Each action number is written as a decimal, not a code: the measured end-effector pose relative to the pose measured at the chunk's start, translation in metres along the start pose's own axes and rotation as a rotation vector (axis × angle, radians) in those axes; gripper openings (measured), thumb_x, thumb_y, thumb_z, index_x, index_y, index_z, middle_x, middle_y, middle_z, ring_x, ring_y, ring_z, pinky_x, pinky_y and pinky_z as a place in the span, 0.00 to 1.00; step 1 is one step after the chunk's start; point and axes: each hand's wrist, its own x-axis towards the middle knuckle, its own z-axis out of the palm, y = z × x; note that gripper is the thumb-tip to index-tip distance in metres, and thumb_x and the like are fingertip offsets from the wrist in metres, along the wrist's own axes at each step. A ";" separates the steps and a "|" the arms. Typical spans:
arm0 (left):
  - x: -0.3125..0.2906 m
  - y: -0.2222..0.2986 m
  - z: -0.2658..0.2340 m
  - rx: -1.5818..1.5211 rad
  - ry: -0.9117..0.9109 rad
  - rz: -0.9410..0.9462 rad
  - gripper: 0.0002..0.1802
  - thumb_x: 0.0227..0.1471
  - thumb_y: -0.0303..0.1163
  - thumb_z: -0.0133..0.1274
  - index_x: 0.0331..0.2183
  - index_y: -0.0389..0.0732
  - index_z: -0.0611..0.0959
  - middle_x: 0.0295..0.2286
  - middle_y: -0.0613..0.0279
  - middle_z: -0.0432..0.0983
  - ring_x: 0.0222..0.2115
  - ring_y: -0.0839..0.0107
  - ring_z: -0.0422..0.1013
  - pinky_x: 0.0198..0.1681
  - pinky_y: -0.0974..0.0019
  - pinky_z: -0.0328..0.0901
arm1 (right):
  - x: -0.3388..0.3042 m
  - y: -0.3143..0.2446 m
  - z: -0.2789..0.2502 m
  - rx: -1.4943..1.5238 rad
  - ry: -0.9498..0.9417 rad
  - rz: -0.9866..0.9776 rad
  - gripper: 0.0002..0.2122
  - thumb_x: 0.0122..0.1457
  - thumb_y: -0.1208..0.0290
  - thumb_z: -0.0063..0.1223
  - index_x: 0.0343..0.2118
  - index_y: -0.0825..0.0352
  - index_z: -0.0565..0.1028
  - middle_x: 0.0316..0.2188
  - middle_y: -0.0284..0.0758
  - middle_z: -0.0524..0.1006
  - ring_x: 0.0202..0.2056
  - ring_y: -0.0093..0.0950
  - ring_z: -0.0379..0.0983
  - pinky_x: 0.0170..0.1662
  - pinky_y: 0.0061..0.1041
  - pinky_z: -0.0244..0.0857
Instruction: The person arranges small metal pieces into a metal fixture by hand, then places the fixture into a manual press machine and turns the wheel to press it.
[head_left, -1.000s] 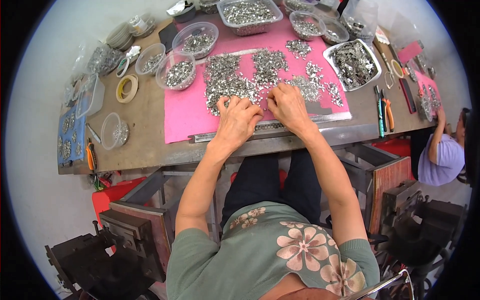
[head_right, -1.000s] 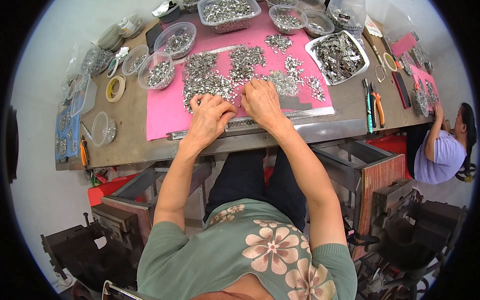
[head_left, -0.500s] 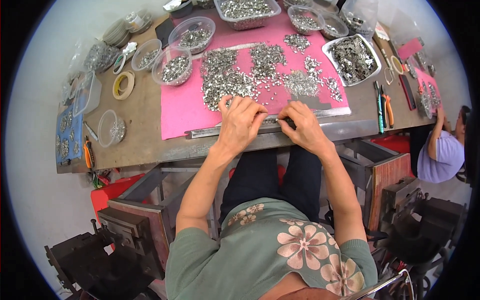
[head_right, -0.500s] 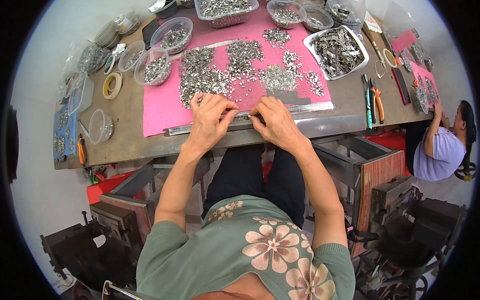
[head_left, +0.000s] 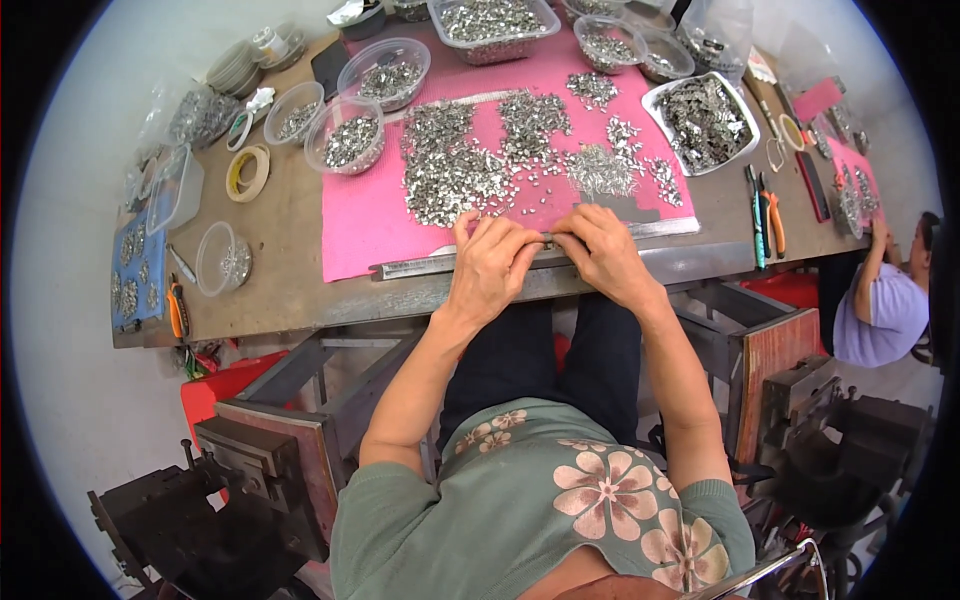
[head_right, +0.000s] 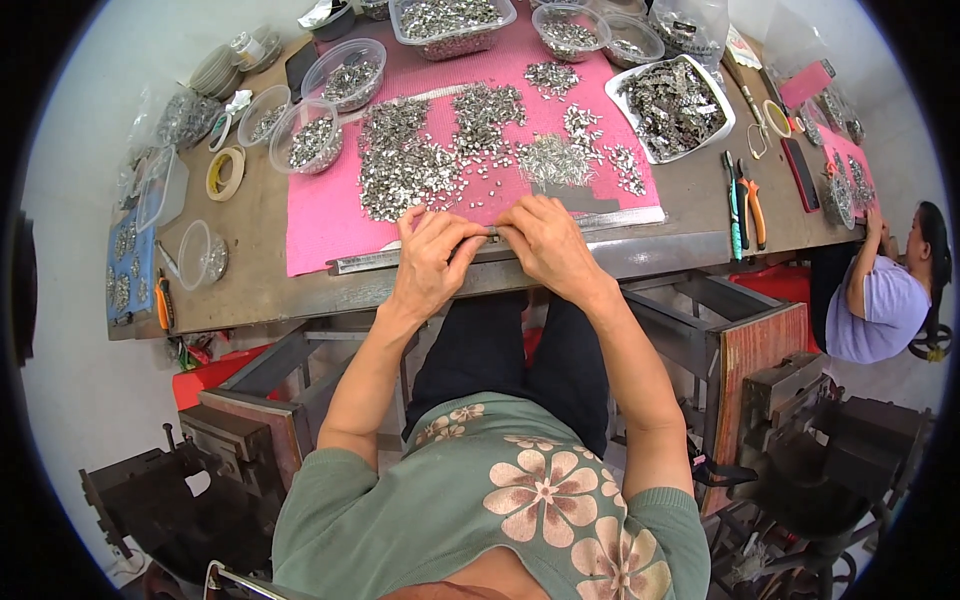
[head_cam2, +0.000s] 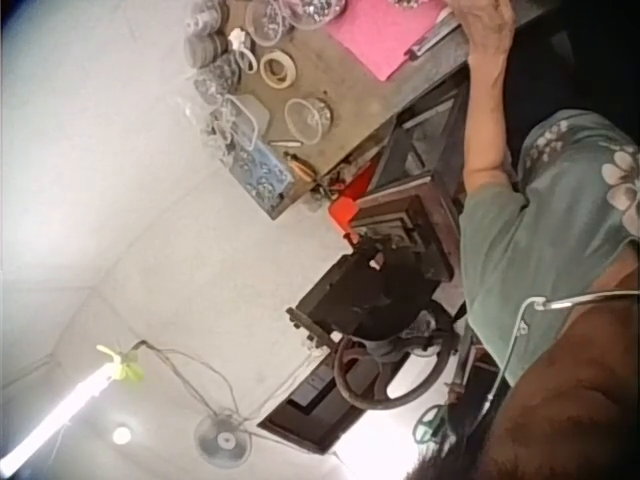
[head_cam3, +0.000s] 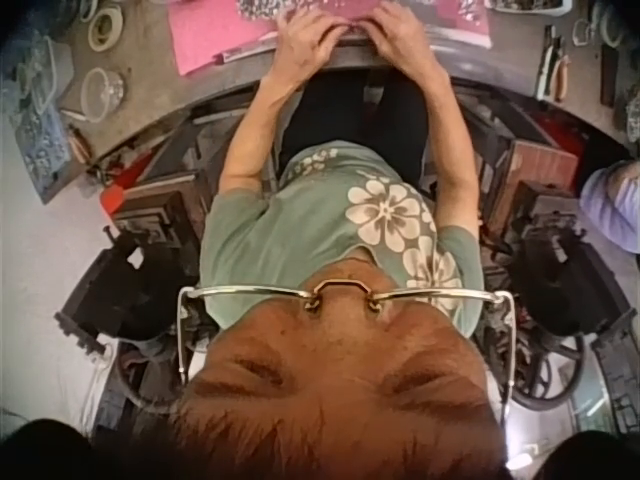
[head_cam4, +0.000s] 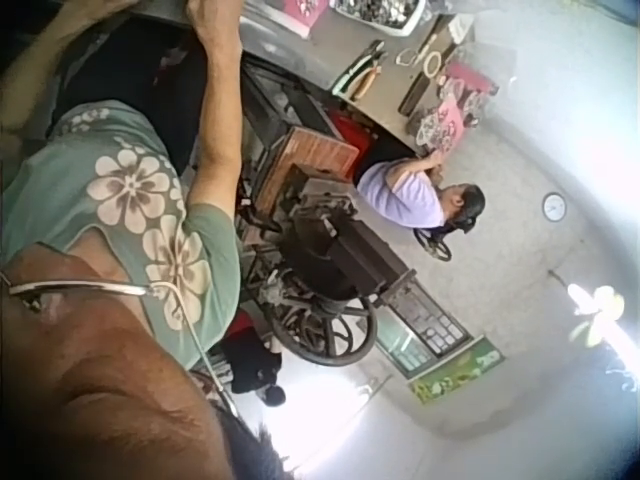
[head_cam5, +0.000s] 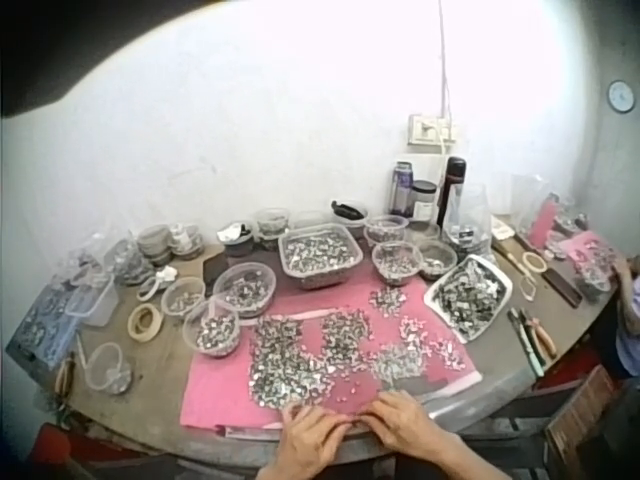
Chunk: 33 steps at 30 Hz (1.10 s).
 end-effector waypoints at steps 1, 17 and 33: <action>0.000 0.000 0.001 -0.001 -0.001 0.000 0.04 0.51 0.28 0.62 0.32 0.43 0.84 0.28 0.67 0.75 0.34 0.67 0.71 0.56 0.51 0.54 | 0.004 0.002 0.002 0.000 0.000 0.001 0.05 0.55 0.79 0.61 0.34 0.68 0.78 0.31 0.37 0.75 0.35 0.38 0.72 0.40 0.36 0.63; 0.008 -0.004 -0.006 0.077 0.045 -0.113 0.04 0.55 0.28 0.59 0.35 0.43 0.85 0.29 0.65 0.77 0.32 0.64 0.72 0.52 0.55 0.56 | 0.025 0.019 0.024 0.047 0.069 0.086 0.03 0.55 0.75 0.61 0.31 0.67 0.79 0.28 0.38 0.73 0.32 0.38 0.72 0.42 0.37 0.63; 0.027 -0.021 -0.003 0.150 -0.107 -0.127 0.04 0.50 0.32 0.63 0.30 0.48 0.84 0.29 0.66 0.74 0.37 0.64 0.70 0.51 0.49 0.52 | -0.002 0.002 -0.005 0.176 0.043 0.116 0.09 0.52 0.81 0.63 0.36 0.67 0.79 0.31 0.36 0.79 0.33 0.34 0.76 0.40 0.31 0.67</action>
